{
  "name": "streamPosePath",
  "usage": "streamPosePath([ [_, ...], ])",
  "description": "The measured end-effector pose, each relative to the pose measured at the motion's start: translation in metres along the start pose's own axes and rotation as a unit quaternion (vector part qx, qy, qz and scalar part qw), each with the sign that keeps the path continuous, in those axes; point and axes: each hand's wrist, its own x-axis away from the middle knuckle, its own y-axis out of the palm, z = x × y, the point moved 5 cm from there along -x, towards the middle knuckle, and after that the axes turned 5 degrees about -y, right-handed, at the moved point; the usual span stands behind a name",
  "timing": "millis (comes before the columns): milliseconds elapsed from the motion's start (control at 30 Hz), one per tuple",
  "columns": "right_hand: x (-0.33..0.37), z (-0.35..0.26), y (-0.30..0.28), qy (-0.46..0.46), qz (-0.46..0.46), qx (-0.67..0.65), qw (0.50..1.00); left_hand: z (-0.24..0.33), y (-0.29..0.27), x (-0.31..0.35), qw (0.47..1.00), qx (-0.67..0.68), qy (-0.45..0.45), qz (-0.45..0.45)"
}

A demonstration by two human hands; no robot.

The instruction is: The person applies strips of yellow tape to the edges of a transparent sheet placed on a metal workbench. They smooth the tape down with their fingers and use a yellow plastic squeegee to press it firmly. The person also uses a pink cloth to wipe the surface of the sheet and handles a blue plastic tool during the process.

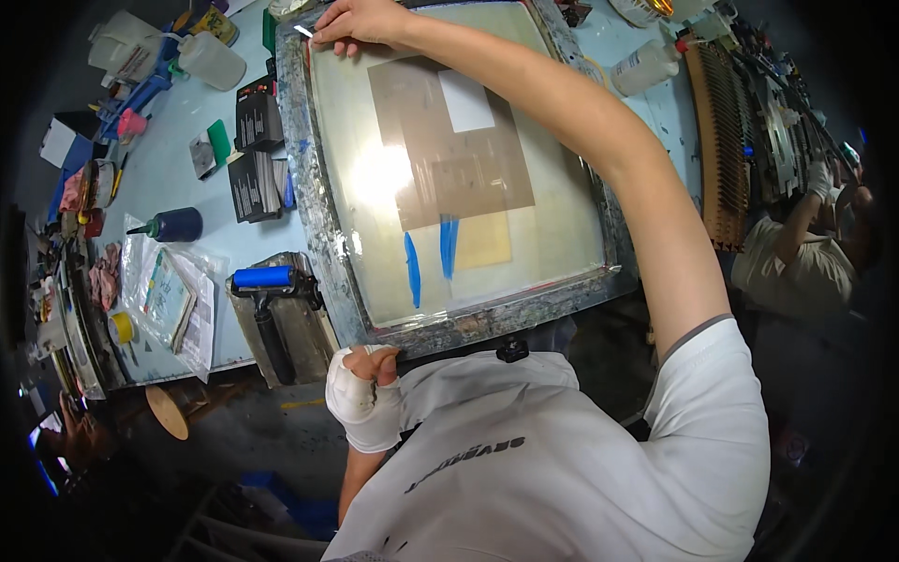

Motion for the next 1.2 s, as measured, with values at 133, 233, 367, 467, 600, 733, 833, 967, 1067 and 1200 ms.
streamPosePath([
  [133, 0.002, 0.003, 0.005, -0.005, -0.005, -0.045, 0.999, 0.0, 0.002, 0.003, 1.0, -0.018, 0.012, 0.005],
  [233, 0.0, 0.006, 0.001, 0.0, 0.01, -0.001, 1.0, -0.002, 0.002, 0.002, 1.0, -0.01, 0.02, 0.006],
  [367, 0.001, 0.003, 0.008, -0.032, 0.006, 0.005, 0.999, -0.003, 0.003, 0.003, 0.999, -0.005, 0.027, 0.023],
  [467, 0.011, -0.005, 0.008, -0.004, 0.031, 0.055, 0.998, -0.002, 0.003, 0.003, 0.999, 0.011, 0.031, 0.032],
  [600, 0.009, -0.002, 0.005, 0.001, 0.05, 0.025, 0.998, 0.001, 0.004, 0.001, 0.999, -0.006, 0.032, 0.017],
  [733, 0.01, -0.007, 0.006, -0.005, 0.061, 0.031, 0.998, -0.002, 0.006, 0.004, 0.999, -0.011, 0.027, 0.032],
  [833, 0.006, -0.004, -0.001, -0.012, 0.076, 0.04, 0.996, -0.002, 0.008, 0.004, 0.999, -0.019, 0.028, 0.028],
  [967, -0.007, 0.015, -0.013, 0.017, 0.105, 0.028, 0.994, 0.0, 0.01, 0.002, 0.998, -0.014, 0.045, 0.033],
  [1067, -0.01, 0.012, -0.002, -0.027, 0.113, 0.053, 0.992, 0.004, 0.008, 0.0, 0.998, -0.026, 0.052, 0.03],
  [1200, -0.003, 0.005, -0.002, 0.023, 0.148, 0.102, 0.983, 0.006, 0.008, -0.004, 0.997, -0.006, 0.064, 0.045],
])
